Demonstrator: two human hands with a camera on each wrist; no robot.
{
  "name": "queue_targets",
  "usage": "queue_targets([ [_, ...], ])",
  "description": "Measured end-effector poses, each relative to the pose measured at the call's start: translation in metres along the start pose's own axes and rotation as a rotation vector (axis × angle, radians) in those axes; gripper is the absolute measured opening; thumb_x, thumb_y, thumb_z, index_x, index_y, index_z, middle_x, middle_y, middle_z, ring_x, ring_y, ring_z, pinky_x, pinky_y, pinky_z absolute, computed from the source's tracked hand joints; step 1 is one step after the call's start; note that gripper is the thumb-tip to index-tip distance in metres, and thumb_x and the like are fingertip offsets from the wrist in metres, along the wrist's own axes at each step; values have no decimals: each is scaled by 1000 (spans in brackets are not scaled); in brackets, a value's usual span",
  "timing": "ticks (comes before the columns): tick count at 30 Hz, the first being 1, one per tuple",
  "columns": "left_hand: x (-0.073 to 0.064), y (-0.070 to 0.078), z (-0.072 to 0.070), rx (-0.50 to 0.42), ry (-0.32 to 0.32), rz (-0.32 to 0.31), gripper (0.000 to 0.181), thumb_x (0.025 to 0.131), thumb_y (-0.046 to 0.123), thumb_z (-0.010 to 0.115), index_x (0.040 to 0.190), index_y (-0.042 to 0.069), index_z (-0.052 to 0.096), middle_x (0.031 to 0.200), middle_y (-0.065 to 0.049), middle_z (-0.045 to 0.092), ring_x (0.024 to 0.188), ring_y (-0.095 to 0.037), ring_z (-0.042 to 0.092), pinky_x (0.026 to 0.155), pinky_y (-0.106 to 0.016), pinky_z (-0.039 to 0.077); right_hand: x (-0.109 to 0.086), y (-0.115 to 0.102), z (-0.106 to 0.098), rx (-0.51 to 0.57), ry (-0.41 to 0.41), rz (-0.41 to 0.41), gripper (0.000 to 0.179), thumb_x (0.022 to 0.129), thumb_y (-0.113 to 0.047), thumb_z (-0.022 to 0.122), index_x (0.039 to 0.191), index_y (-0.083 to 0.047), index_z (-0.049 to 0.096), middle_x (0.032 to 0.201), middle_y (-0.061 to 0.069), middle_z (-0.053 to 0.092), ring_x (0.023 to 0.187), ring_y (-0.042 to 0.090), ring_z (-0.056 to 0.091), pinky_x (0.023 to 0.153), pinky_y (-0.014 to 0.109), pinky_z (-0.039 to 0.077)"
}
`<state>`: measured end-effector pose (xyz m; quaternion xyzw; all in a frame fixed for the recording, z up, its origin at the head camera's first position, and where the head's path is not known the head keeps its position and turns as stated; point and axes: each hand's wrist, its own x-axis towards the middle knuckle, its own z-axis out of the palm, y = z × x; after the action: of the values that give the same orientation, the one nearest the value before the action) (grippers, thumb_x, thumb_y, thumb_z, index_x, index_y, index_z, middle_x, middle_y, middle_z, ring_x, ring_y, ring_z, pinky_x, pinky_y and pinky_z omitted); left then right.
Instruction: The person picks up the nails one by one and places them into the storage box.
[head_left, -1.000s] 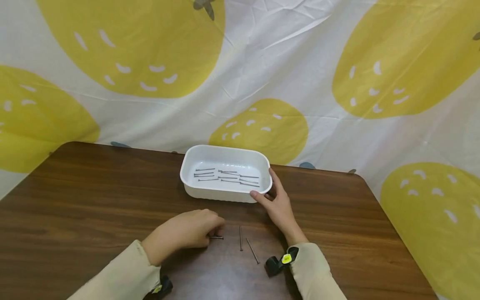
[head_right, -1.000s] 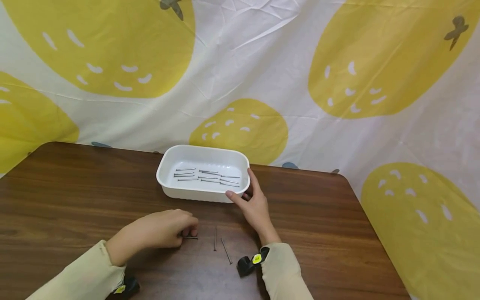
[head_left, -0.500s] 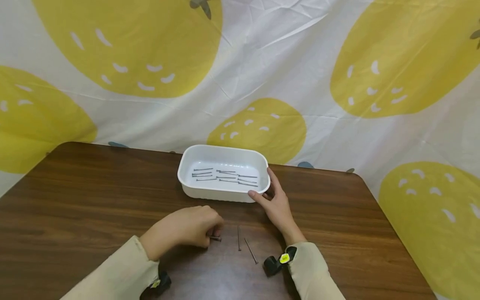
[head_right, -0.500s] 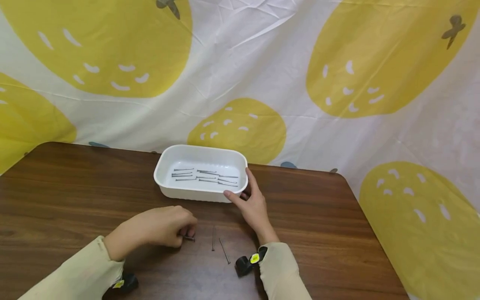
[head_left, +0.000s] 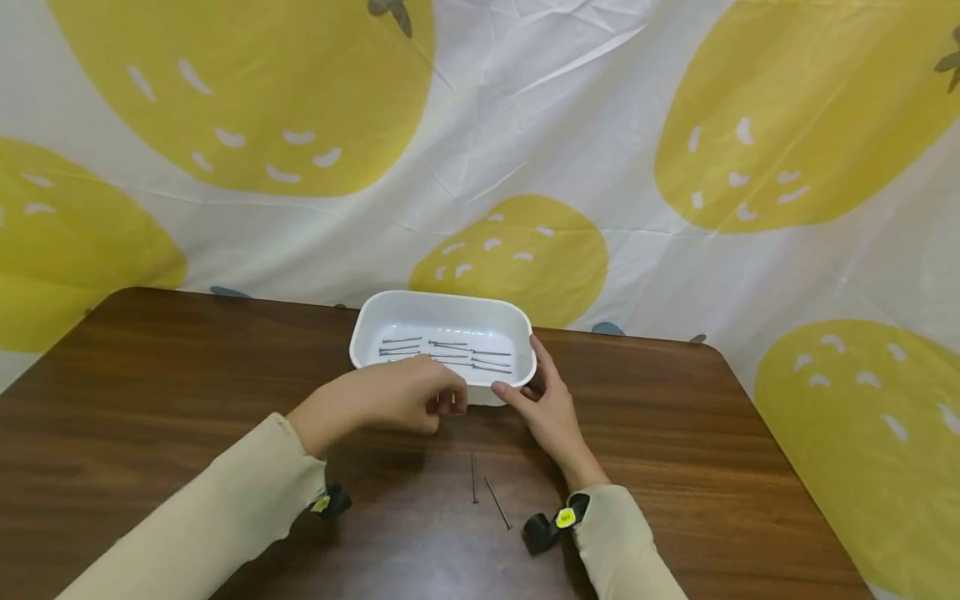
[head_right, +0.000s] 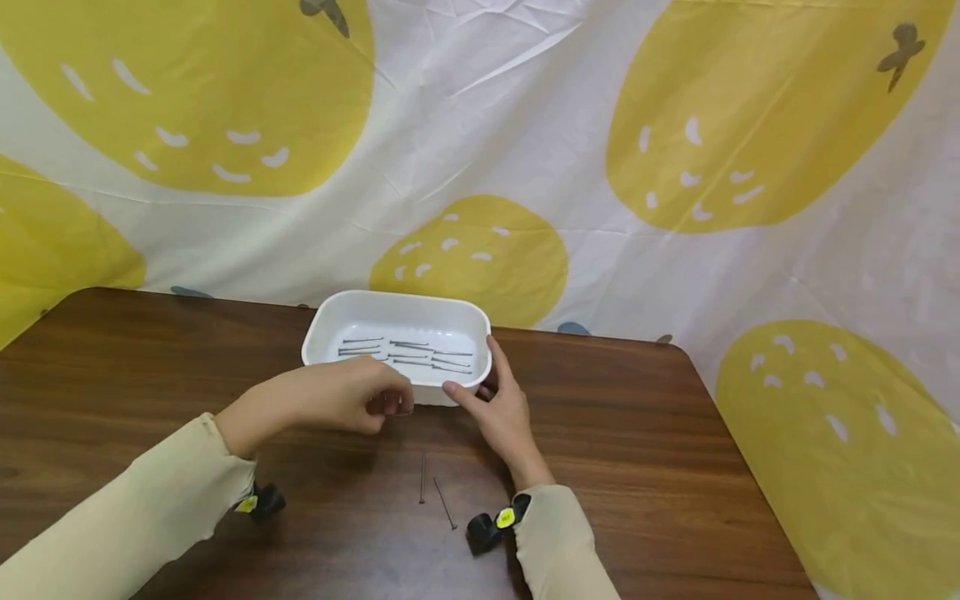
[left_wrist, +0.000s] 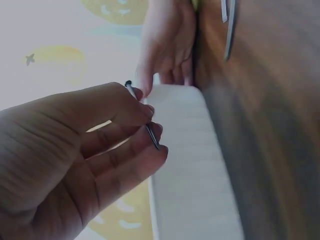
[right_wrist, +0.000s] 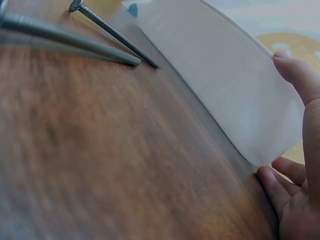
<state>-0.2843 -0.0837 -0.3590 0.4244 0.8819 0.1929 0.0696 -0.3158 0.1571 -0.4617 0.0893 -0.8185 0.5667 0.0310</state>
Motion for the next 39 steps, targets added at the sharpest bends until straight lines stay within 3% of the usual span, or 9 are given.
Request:
queue_targets([
  [11,49,-13,-33,3,-24,-34,23,77,-4,64,96,8,72,85,-2,69,75,-12,60,71,-24,51,-1,2,-2,20,-12,-8,90,87,-24,78,160,-30,26,145,12,57,127,27,58,105,41,49],
  [16,74,-27,-33,15,-32,-65,23,79,-6,64,98,4,72,90,-8,71,82,-18,63,76,-30,53,-1,3,-4,27,-12,-4,90,87,-27,79,160,-33,26,146,10,57,127,26,58,105,44,49],
  [24,107,-52,-20,71,-75,-132,25,86,-6,62,109,-1,70,102,-14,72,96,-26,66,89,-38,54,0,3,-4,36,-8,-15,90,86,-26,80,159,-34,27,147,10,56,129,26,58,106,44,49],
  [31,119,-66,-10,73,-56,-176,28,86,-7,59,110,0,71,102,-15,71,96,-28,65,91,-39,53,-3,-2,0,15,4,-10,89,86,-26,80,159,-35,28,146,9,57,126,24,59,105,44,50],
  [39,118,-67,2,124,-33,-179,26,85,-8,60,105,4,72,97,-10,70,89,-21,62,86,-35,52,-3,-8,8,65,-38,-4,90,87,-19,78,161,-26,26,146,17,56,127,31,59,101,41,52],
])
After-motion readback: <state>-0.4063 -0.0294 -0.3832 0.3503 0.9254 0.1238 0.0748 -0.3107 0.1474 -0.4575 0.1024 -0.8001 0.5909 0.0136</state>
